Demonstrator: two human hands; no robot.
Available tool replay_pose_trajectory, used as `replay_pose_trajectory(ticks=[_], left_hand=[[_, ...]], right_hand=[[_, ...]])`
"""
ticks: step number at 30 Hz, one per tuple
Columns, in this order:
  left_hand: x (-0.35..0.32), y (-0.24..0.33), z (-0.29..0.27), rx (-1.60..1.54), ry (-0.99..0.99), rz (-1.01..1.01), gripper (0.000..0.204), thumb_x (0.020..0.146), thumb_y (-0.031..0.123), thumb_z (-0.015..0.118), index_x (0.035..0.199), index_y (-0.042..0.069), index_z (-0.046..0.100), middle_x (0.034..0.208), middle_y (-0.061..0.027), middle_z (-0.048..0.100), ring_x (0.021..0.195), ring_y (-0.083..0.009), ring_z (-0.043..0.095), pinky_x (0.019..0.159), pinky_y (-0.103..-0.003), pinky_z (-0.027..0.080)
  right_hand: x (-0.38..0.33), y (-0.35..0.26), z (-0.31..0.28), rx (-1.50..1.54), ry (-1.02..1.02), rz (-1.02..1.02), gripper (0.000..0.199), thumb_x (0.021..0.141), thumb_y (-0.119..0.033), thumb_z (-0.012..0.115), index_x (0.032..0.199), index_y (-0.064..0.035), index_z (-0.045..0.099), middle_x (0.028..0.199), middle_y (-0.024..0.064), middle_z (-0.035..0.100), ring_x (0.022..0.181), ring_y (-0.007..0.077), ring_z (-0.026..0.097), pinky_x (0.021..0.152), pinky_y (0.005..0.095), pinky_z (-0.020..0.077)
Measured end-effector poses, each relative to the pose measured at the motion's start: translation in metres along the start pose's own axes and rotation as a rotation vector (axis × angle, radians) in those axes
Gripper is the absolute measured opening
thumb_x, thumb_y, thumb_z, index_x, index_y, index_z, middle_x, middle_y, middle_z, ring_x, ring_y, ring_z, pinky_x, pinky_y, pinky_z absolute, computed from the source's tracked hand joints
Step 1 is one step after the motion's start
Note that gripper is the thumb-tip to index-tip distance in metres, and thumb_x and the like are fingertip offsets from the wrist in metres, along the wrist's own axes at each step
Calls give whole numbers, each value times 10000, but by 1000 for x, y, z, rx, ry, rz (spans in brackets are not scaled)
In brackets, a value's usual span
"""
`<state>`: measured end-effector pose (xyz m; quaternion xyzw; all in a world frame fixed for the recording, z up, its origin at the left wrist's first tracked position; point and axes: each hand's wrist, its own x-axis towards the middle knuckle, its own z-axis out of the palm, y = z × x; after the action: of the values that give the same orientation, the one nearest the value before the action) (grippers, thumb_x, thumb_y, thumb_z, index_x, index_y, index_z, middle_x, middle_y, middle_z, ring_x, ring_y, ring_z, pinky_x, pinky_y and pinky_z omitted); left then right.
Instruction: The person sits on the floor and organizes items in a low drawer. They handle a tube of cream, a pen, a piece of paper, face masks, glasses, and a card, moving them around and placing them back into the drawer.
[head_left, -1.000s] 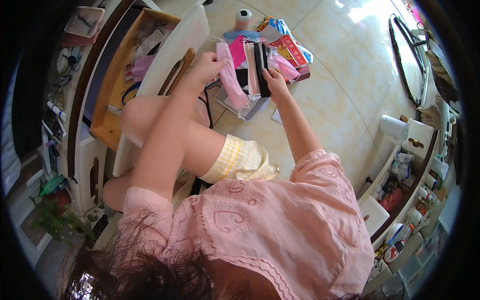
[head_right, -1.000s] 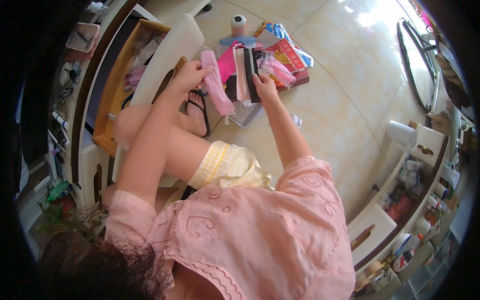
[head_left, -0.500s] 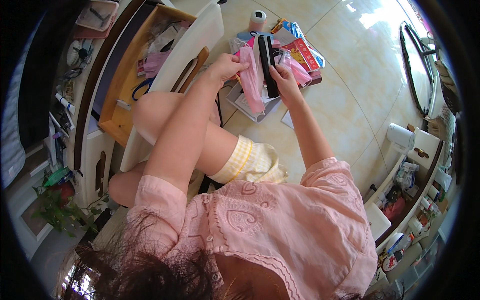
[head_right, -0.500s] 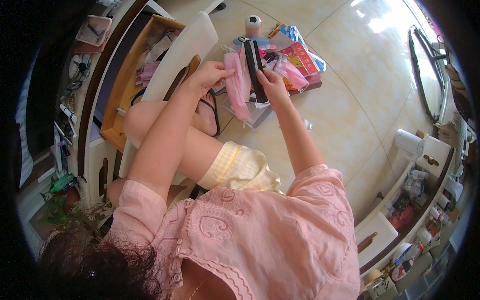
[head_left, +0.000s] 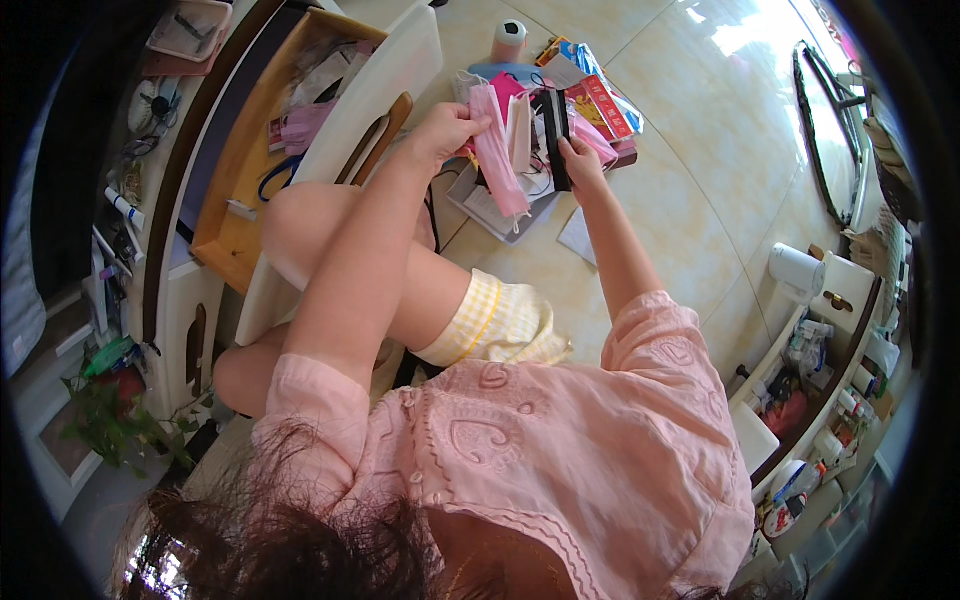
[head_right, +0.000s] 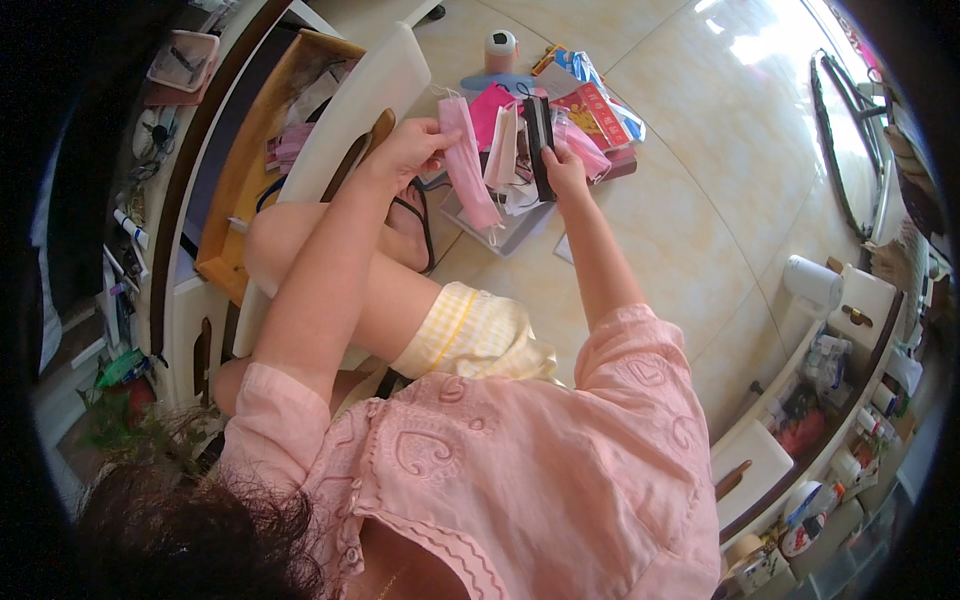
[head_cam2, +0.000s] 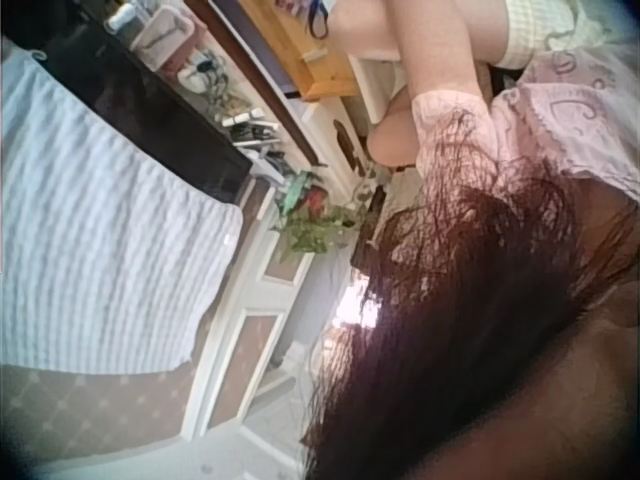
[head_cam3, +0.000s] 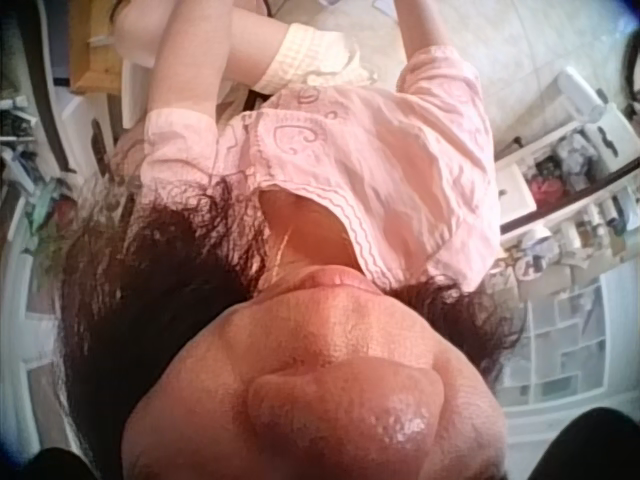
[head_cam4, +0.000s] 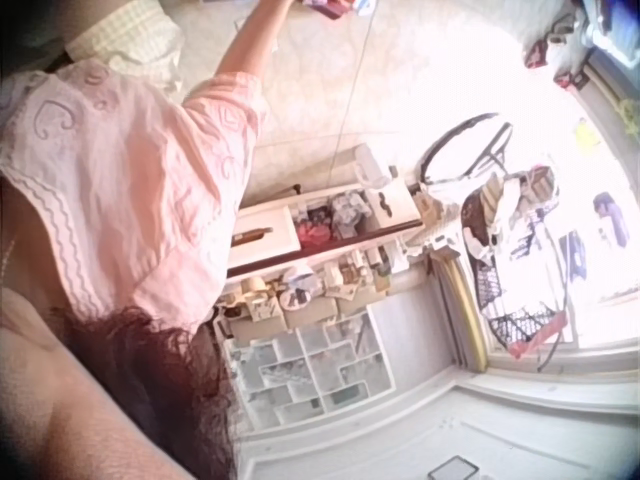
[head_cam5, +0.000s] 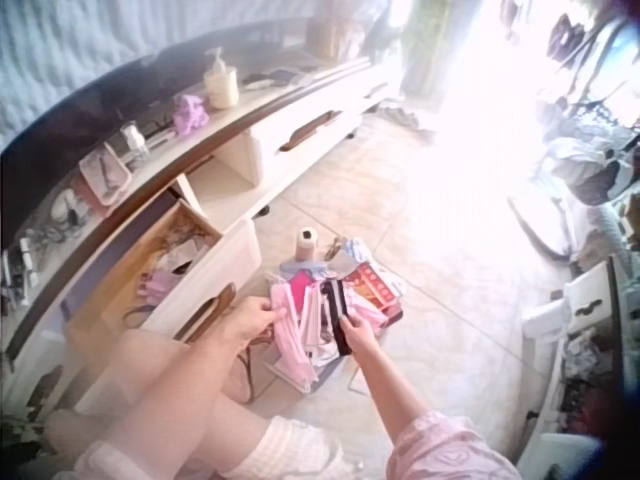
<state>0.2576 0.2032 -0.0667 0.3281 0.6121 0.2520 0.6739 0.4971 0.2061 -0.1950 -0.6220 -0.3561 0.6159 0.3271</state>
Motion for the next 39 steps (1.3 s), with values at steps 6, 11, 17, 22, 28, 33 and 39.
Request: replay_pose_trajectory(ticks=[6, 11, 17, 22, 28, 33, 39], left_hand=[[-1, -1, 1, -12, 23, 7, 157, 859, 226, 577, 918, 83, 603, 775, 20, 603, 653, -47, 519, 531, -182, 378], [-1, 1, 1, -12, 0, 25, 156, 852, 215, 587, 914, 72, 599, 761, 19, 595, 609, -42, 493, 501, -181, 357], [-3, 2, 0, -45, -10, 46, 159, 843, 205, 602, 895, 55, 597, 709, 27, 563, 527, -39, 425, 457, -180, 323], [-5, 5, 1, -66, -33, 64, 176, 838, 216, 613, 888, 49, 596, 694, 22, 557, 501, -39, 413, 428, -181, 308], [-14, 9, 2, -121, 1, 89, 181, 819, 182, 630, 876, 10, 620, 719, -27, 609, 543, -78, 515, 469, -212, 392], [-6, 1, 0, -97, -36, 126, 197, 816, 201, 630, 898, 21, 625, 743, -22, 616, 574, -80, 530, 486, -222, 407], [-7, 1, 0, -174, -8, 156, 188, 826, 212, 612, 904, 41, 624, 747, -16, 610, 575, -78, 522, 477, -226, 406]], right_hand=[[13, 26, -9, -353, 205, -164, 255, 779, -140, 558, 998, -31, 629, 899, 123, 654, 823, 210, 624, 767, 308, 463], [8, 33, -25, -638, 398, -247, 195, 746, -112, 562, 910, -55, 652, 904, 140, 636, 860, 277, 606, 804, 357, 461], [-4, 2, -49, -983, 593, -404, 162, 725, -103, 560, 841, -134, 669, 1138, 70, 519, 1096, 293, 437, 930, 403, 358], [11, 9, -68, -1181, 458, -243, 182, 763, -135, 526, 887, -115, 658, 1097, 86, 558, 1045, 291, 497, 904, 422, 380], [-21, -41, -66, -1109, 532, -627, 144, 786, -144, 538, 863, -74, 637, 986, 97, 580, 936, 286, 537, 823, 393, 417], [-44, -67, -70, -1023, 511, -757, 107, 779, -103, 537, 827, -57, 622, 939, 107, 579, 884, 295, 543, 785, 389, 437], [-72, -106, -47, -310, 608, -793, 146, 868, -79, 514, 927, -11, 629, 946, 70, 581, 852, 135, 562, 746, 250, 454]])
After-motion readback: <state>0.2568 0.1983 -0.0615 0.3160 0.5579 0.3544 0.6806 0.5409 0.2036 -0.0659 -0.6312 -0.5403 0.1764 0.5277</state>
